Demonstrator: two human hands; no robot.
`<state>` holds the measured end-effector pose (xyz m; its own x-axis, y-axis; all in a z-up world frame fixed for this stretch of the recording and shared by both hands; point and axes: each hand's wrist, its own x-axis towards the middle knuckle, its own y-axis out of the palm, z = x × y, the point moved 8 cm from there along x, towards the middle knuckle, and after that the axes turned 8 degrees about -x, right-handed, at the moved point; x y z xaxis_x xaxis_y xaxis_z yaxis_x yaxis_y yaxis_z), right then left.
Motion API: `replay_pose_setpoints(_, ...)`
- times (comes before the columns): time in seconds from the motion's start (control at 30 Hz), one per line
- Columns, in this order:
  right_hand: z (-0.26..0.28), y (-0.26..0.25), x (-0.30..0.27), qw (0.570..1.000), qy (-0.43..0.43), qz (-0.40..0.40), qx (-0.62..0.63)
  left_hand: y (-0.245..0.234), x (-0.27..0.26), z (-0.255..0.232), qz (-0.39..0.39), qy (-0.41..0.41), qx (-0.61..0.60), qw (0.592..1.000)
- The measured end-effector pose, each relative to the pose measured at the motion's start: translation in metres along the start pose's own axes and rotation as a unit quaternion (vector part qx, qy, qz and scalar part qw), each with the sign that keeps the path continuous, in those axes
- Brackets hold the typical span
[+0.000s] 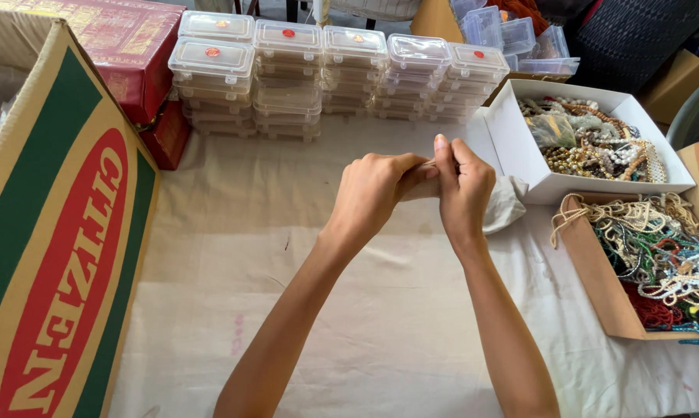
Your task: The person is packaging a beaded necklace into a small cloth bag and then into a clear plastic box.
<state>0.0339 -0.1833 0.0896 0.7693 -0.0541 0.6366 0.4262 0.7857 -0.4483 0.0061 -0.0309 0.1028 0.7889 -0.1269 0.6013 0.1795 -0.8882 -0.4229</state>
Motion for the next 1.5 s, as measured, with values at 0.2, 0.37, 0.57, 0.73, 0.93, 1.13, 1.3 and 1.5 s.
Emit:
replay_pose_setpoints(0.2,-0.043,0.054,-0.008,0.978,0.005,0.146,-0.151,0.035,-0.013,0.08,0.022,-0.031,0.08,0.996)
replay_pose_setpoints(0.37,-0.123,0.113,-0.047,0.917,-0.013,0.263,-0.299,0.085,-0.044,0.158,0.05,-0.069,0.102,0.991)
replay_pose_setpoints(0.57,-0.101,0.101,-0.039,0.885,-0.004,0.269,-0.38,0.085,-0.038,0.145,0.113,-0.092,0.213,0.966)
replay_pose_setpoints(0.73,-0.041,0.082,-0.025,0.943,-0.132,0.134,-0.273,0.102,-0.034,0.124,0.093,0.033,0.282,0.954)
replay_pose_setpoints(0.93,-0.013,0.117,-0.061,0.931,-0.264,0.192,-0.163,0.15,-0.066,0.138,0.122,0.093,0.21,0.966)
replay_pose_setpoints(1.13,-0.034,0.14,-0.077,0.918,-0.214,0.305,-0.139,0.169,-0.081,0.158,0.189,0.063,0.329,0.923)
replay_pose_setpoints(1.3,-0.035,0.144,-0.077,0.92,-0.202,0.313,-0.123,0.162,-0.078,0.146,0.204,0.057,0.358,0.91)
replay_pose_setpoints(1.5,-0.026,0.127,-0.066,0.931,-0.198,0.29,-0.101,0.174,-0.077,0.167,0.223,0.085,0.422,0.875)
